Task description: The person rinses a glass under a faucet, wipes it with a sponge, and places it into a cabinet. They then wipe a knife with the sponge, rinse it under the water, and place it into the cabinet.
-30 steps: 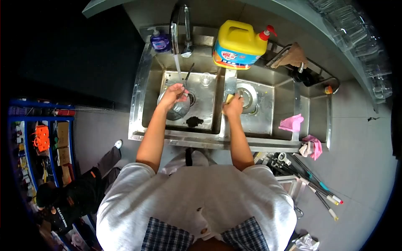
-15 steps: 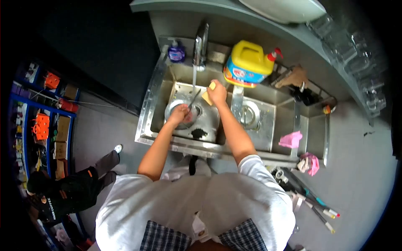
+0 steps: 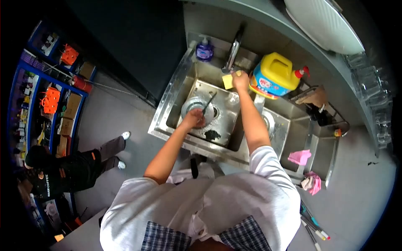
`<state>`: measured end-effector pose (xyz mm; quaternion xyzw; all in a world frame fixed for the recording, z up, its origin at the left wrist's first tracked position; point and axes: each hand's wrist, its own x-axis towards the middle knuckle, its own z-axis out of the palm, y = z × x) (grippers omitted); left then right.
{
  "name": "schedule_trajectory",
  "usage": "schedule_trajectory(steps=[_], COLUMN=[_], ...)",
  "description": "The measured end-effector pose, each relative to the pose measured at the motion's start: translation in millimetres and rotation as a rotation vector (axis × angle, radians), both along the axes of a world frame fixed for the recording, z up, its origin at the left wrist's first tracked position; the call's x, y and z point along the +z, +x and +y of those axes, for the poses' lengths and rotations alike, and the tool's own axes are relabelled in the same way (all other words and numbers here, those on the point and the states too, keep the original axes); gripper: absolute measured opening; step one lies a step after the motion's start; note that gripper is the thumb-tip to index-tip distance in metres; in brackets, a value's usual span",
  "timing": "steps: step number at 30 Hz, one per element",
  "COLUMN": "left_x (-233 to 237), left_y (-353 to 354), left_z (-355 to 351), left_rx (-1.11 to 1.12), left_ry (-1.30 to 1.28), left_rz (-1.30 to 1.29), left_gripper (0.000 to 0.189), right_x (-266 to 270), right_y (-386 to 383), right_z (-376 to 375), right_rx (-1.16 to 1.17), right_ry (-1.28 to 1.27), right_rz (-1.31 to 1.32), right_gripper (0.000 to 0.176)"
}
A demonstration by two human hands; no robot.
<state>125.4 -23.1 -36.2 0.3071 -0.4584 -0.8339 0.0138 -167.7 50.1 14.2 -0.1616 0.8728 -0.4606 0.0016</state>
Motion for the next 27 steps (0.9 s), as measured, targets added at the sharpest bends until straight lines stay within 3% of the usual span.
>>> schedule_trajectory(steps=[1,3,5,9,11,13,23,27], left_x=[30,31,28,41,46,53,69,64], left_y=[-6,-11,-19,-40,-39,-40,-19,-11], left_z=[7,18,32,71,96,108,160,175], left_rx=[0.039,0.061,0.036,0.088,0.101,0.112,0.082,0.076], left_ry=[0.014,0.047,0.086,-0.034,-0.101,-0.163,-0.179,-0.244], left_rz=[-0.107,-0.027,0.016,0.009,-0.007,0.029,0.057,0.094], left_gripper=[0.005,0.002,0.003,0.01,0.013,0.014,0.008,0.01], right_x=[-1,-26,-82,-47,-36,-26,-12,-9], right_y=[17,51,74,124,125,132,152,143], right_z=[15,41,44,78,103,118,156,145], right_rx=[-0.012,-0.084,-0.335,-0.085,0.129,0.22,0.509,0.127], right_ry=[0.057,-0.066,-0.451,-0.987,-1.189,-1.256,-0.968,-0.967], right_rz=[0.059,-0.111,-0.747,-1.193,-1.37,-1.32,-1.152,-1.019], right_gripper=[0.04,0.041,0.039,0.034,0.041,0.034,0.019,0.01])
